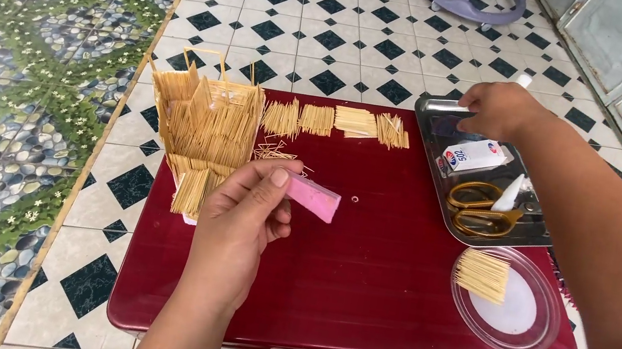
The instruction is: Sanding the ends of individual wooden toothpicks one by one using a small piece of pink sandpaper on a small red table.
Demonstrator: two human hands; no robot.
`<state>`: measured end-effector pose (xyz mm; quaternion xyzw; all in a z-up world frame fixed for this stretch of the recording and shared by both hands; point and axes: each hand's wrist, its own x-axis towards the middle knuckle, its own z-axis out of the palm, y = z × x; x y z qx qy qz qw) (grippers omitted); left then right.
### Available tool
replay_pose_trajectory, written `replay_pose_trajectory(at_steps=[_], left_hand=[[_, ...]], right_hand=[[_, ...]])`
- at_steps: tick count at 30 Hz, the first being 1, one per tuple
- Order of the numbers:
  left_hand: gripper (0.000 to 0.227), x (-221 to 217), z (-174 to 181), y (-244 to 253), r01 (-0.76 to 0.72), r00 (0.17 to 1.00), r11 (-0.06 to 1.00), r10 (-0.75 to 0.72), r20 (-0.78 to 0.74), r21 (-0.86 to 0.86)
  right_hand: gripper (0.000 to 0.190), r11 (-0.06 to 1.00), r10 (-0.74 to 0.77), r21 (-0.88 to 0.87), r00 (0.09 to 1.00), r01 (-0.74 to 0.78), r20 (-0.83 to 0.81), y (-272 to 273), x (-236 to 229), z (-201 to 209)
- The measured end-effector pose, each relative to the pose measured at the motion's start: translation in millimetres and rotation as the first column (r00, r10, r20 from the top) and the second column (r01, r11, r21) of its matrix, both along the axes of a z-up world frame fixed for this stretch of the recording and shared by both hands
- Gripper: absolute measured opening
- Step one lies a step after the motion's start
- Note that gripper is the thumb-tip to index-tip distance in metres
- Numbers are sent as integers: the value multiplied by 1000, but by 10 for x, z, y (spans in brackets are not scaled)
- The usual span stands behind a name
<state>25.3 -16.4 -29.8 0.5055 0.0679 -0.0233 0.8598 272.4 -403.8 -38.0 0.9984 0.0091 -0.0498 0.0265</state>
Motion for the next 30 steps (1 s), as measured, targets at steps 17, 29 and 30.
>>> replay_pose_trajectory(at_steps=[17, 29, 30], left_hand=[[30, 22, -117, -22, 22, 1000, 997, -23, 12, 75], [31, 18, -106, -41, 22, 1000, 997, -22, -12, 76], [30, 18, -109, -41, 23, 1000, 997, -22, -9, 78]], right_hand=[[70, 983, -124, -171, 940, 71, -317, 401, 403, -133], [67, 982, -91, -189, 942, 30, -325, 358, 365, -159], [67, 982, -79, -186, 940, 17, -331, 358, 368, -168]])
